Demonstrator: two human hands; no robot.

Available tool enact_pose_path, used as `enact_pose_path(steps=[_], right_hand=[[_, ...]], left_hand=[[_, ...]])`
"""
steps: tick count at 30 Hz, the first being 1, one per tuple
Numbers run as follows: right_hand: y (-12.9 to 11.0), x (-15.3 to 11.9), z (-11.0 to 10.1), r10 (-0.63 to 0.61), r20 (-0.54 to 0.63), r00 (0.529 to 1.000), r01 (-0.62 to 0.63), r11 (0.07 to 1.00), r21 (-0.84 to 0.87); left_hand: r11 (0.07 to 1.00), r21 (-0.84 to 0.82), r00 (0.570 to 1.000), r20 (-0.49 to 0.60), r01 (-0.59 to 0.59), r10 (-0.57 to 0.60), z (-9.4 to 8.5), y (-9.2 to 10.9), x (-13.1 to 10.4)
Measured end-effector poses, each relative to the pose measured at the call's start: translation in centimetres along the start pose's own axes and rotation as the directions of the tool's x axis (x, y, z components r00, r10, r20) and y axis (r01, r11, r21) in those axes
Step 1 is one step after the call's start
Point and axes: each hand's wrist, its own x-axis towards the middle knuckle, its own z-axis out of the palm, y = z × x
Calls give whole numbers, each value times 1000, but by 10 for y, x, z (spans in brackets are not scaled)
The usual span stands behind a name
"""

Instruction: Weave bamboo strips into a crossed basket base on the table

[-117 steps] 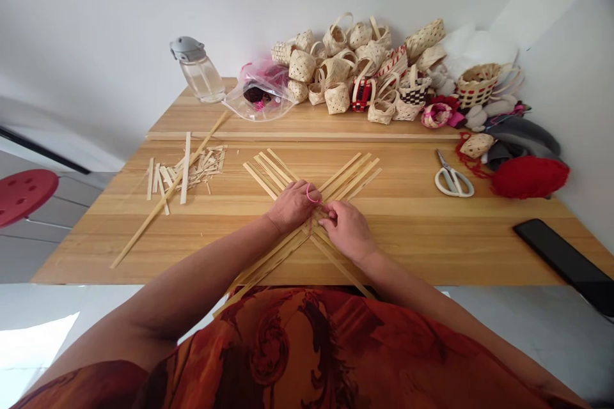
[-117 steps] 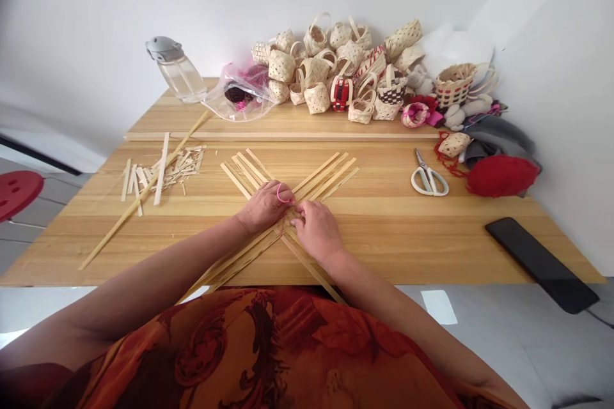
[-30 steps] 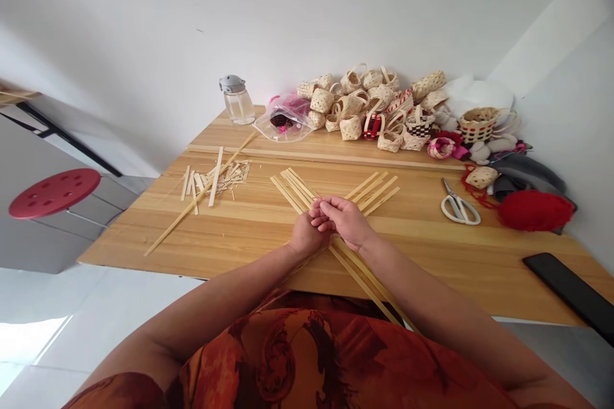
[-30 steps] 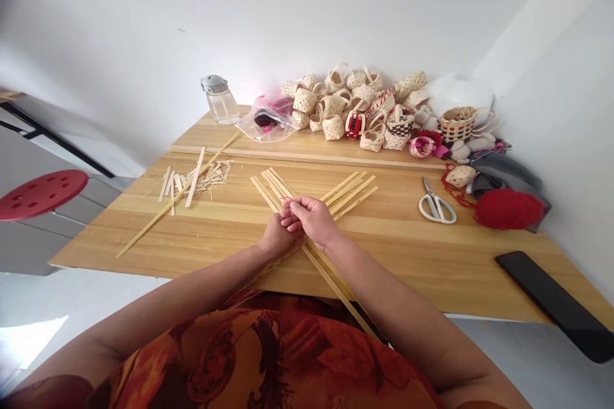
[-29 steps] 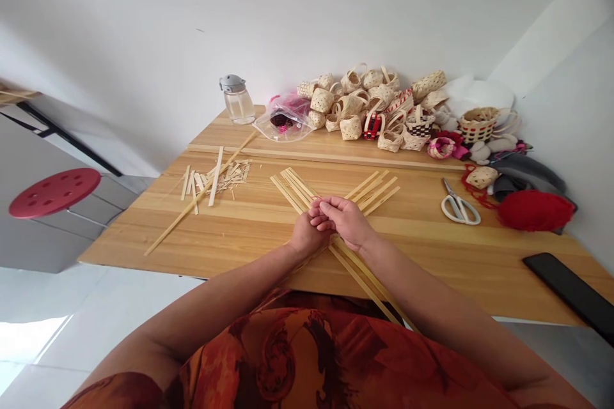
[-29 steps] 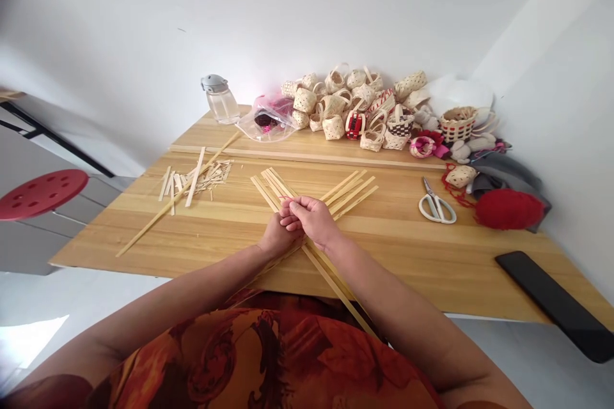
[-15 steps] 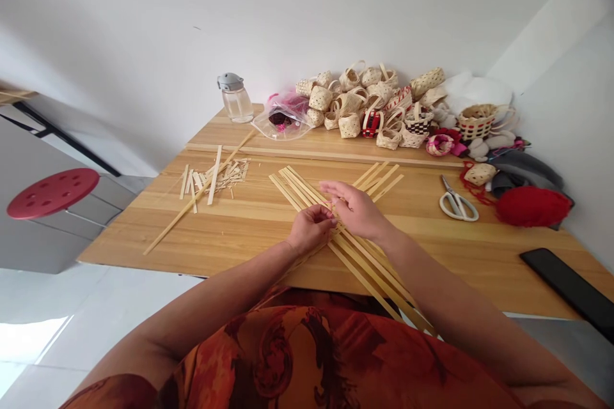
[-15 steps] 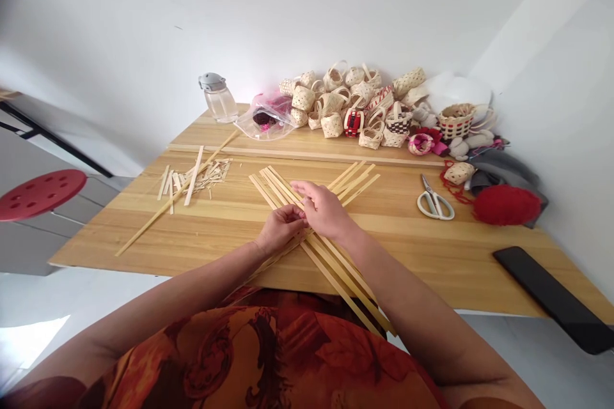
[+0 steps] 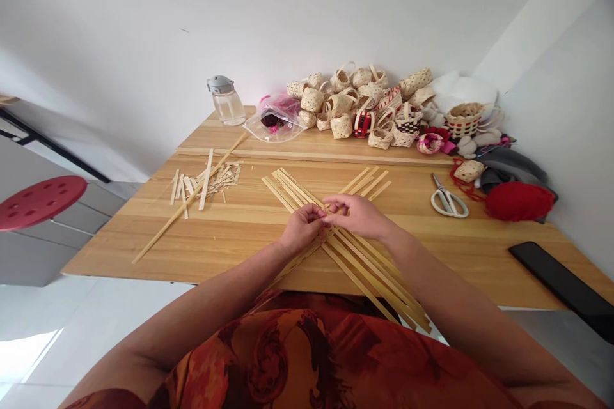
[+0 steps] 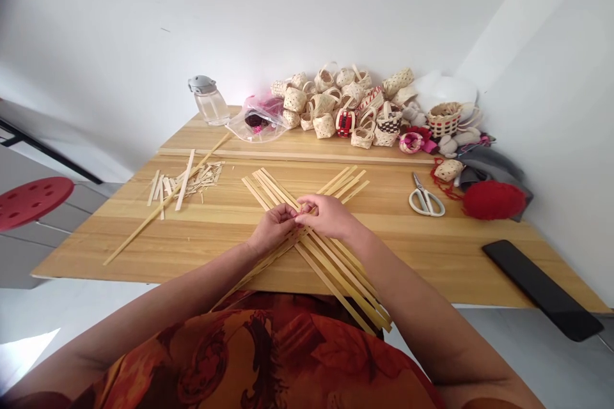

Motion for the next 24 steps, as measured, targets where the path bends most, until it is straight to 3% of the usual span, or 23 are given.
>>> enact_pose_path(steps=[3, 7, 8, 10, 12, 13, 15, 17, 20, 22, 24], right_hand=[[-4, -1, -1, -30, 50, 998, 34, 995, -94], [-17, -7, -7, 0, -68, 998, -12, 985, -174], [-23, -10, -9, 16, -35, 999, -21, 990, -140], [-34, -15, -14, -10, 185, 983, 2, 999, 43], [-40, -17, -18, -131, 403, 906, 24, 965, 260], [-40, -17, -19, -176, 427, 887, 35, 948, 318], [-32, -12, -20, -146, 305, 941, 60, 960, 274], [-17, -4, -17, -42, 104, 994, 33, 995, 90], [5, 6, -7, -9, 135, 991, 24, 994, -107], [13, 9, 0, -61, 175, 983, 85, 987, -136], [15, 9, 5, -95, 134, 986, 115, 982, -152]], left_hand=[[1000, 26, 1000, -19, -12, 12, 0, -1, 0], [998, 62, 1000, -13, -10, 11, 1, -2, -2], [997, 74, 1000, -14, -9, 10, 2, -2, -2], [995, 97, 1000, -21, -17, 19, 3, 0, -4], [991, 126, 998, -36, -48, 53, 4, 4, -5], [988, 141, 997, -40, -62, 68, 5, 5, -5], [987, 150, 997, -43, -63, 70, 6, 8, -6], [992, 123, 999, -30, -37, 41, 7, 8, -6], [998, 61, 1000, 14, -19, 18, 7, 7, -7], [998, 53, 999, 45, -23, 21, 6, 7, -7], [998, 60, 998, 67, -19, 15, 5, 8, -7]])
